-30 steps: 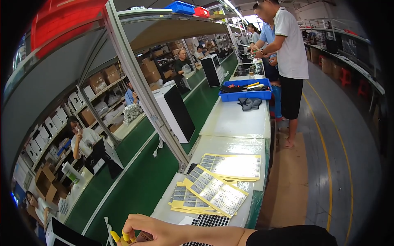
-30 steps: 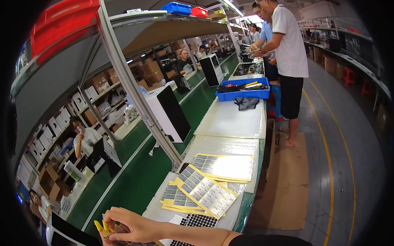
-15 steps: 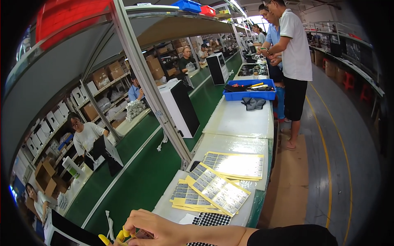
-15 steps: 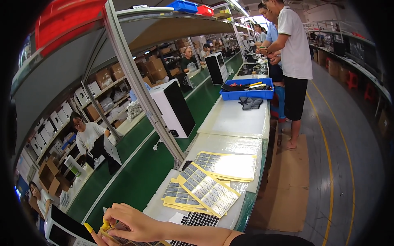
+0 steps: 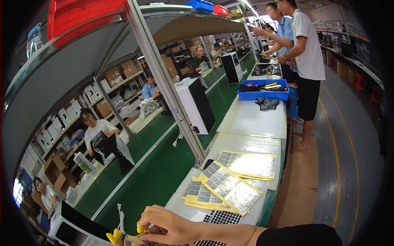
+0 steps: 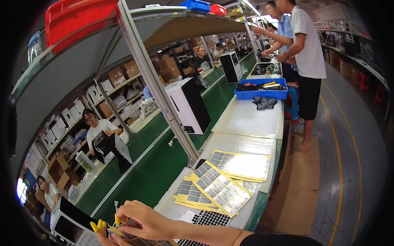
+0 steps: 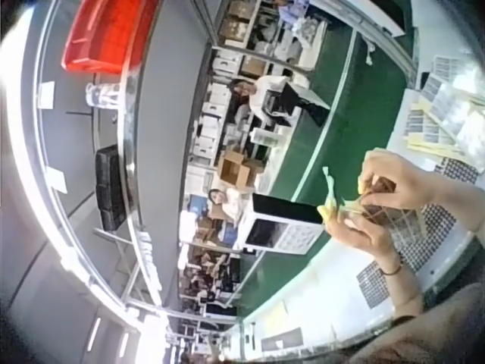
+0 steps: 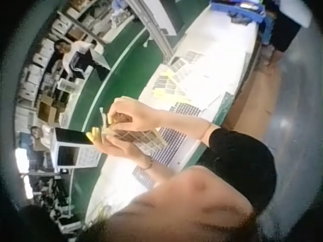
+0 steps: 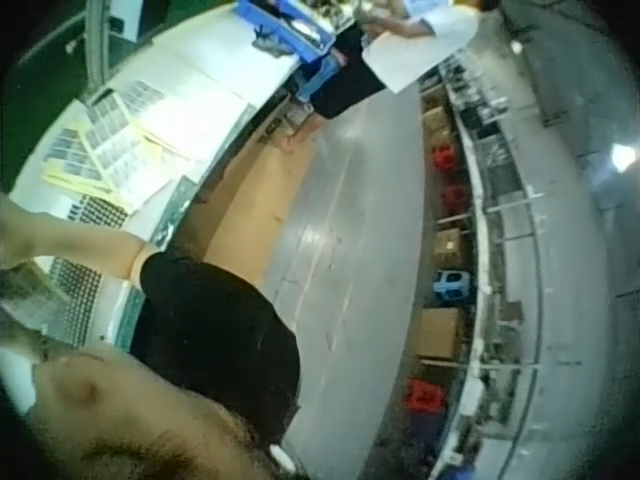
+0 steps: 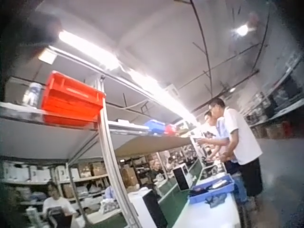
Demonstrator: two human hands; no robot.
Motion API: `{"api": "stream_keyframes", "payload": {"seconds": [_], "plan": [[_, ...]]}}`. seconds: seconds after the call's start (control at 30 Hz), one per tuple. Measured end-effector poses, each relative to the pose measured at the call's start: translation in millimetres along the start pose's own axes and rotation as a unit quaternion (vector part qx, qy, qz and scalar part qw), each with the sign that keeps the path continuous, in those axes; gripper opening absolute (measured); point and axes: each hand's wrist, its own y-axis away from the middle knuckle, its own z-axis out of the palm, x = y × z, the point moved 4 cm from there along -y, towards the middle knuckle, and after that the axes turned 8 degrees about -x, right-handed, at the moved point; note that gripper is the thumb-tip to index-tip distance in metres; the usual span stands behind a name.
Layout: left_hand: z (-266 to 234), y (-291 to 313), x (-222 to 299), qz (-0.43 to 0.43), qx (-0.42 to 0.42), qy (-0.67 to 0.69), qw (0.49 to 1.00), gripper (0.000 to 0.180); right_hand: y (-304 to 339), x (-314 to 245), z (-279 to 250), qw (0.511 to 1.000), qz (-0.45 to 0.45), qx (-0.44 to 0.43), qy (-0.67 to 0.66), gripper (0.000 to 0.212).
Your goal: Inspecting and applying labels to plastic electronic device housings on an assembly line.
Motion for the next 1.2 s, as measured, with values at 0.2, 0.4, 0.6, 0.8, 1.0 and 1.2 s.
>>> {"api": "stream_keyframes", "payload": {"seconds": [0.2, 0.4, 0.6, 0.8, 1.0, 1.2], "plan": [[-5, 6, -8, 0.016, 0.109, 0.134, 0.985, 0.064, -2, -3, -3, 0.998, -0.022, -0.021, 0.053, 0.022], [-10, 8, -10, -0.063, 0.105, 0.234, 0.965, 0.056, -7, 0, -7, 0.996, -0.045, 0.005, 0.082, 0.024], [4, 9, -5, -0.135, 0.079, 0.323, 0.933, 0.075, 0, 3, -19, 0.997, 0.03, 0.056, 0.035, 0.027], [6, 19, -14, -0.028, 0.014, 0.172, 0.985, 0.086, 1, 6, -16, 0.99, 0.11, 0.058, -0.065, 0.03], [19, 21, -17, 0.005, -0.045, 0.08, 0.996, 0.073, 5, 8, -17, 0.963, 0.185, 0.015, -0.197, 0.026], [12, 14, -14, 0.025, -0.058, 0.036, 0.997, 0.052, 6, 7, -26, 0.961, 0.197, -0.084, -0.172, 0.03]]}}
